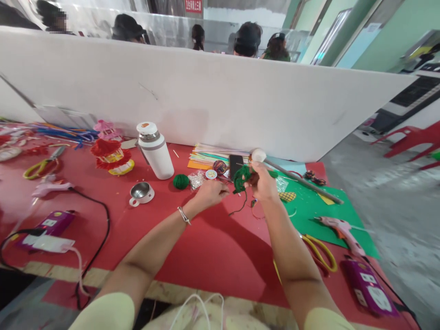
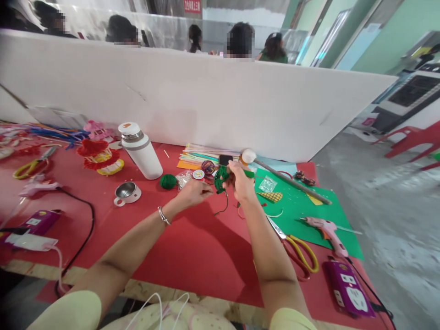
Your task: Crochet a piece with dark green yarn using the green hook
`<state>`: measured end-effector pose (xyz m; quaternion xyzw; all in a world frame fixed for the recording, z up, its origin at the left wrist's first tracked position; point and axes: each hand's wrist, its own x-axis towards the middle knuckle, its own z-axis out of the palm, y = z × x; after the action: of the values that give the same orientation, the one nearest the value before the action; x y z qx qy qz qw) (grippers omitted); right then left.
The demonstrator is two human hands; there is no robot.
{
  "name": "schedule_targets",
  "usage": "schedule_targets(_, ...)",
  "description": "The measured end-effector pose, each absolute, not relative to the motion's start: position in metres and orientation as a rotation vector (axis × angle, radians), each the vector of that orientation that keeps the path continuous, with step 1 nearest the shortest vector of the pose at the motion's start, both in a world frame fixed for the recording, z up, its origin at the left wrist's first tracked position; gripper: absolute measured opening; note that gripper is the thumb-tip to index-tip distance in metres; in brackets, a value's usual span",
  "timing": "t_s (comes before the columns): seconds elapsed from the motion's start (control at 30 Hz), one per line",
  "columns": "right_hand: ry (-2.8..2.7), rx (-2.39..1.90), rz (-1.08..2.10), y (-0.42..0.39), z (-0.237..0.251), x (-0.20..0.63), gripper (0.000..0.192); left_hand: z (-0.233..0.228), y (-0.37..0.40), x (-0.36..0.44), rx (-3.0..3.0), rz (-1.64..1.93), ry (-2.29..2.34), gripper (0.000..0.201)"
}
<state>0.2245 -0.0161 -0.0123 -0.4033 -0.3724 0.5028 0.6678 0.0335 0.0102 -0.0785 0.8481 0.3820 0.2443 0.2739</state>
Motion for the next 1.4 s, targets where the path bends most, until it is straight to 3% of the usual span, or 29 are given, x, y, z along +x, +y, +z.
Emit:
schedule_targets(0.17,-0.961,-0.927,1.177,-0.019,-0.015,0.221,0.038,-0.085,0.017,0.037,2.331,0.792,1.047,0.011)
schedule_targets(0.3,-1.089,-0.886,1.140,-0.024,-0.016,0.220,0.041,-0.058,0.014,0.023,2.105,1.147,0.927,0.040)
schedule_targets(0.37,-1.169,-0.864,1.101,-0.029,-0.016,0.217,0.041,-0.042,0.005,0.019,1.812,1.204,0.733,0.035)
schedule_targets(0.43,-1.243,-0.860,1.078,-0.033,-0.017,0.214,0.040,-0.028,-0.005,0.019,1.508,1.166,0.584,0.028)
schedule_targets(0.57,-1.358,-0.867,1.087,-0.040,-0.018,0.208,0.038,-0.015,-0.013,0.019,1.235,1.083,0.499,0.036)
schedule_targets(1.03,-1.120,-0.828,1.035,-0.034,-0.015,0.216,0.037,-0.021,0.003,0.000,1.476,1.262,0.641,0.021)
schedule_targets(1.13,-1.088,-0.832,1.031,-0.033,-0.014,0.218,0.037,-0.021,0.008,-0.002,1.667,1.334,0.747,0.025)
schedule_targets(1.23,-1.136,-0.838,1.066,-0.034,-0.016,0.214,0.039,-0.021,0.007,0.002,1.800,1.414,0.888,0.013)
schedule_targets(1.4,-1.160,-0.820,1.107,-0.034,-0.023,0.204,0.039,-0.019,-0.004,0.007,1.449,1.294,0.653,0.039)
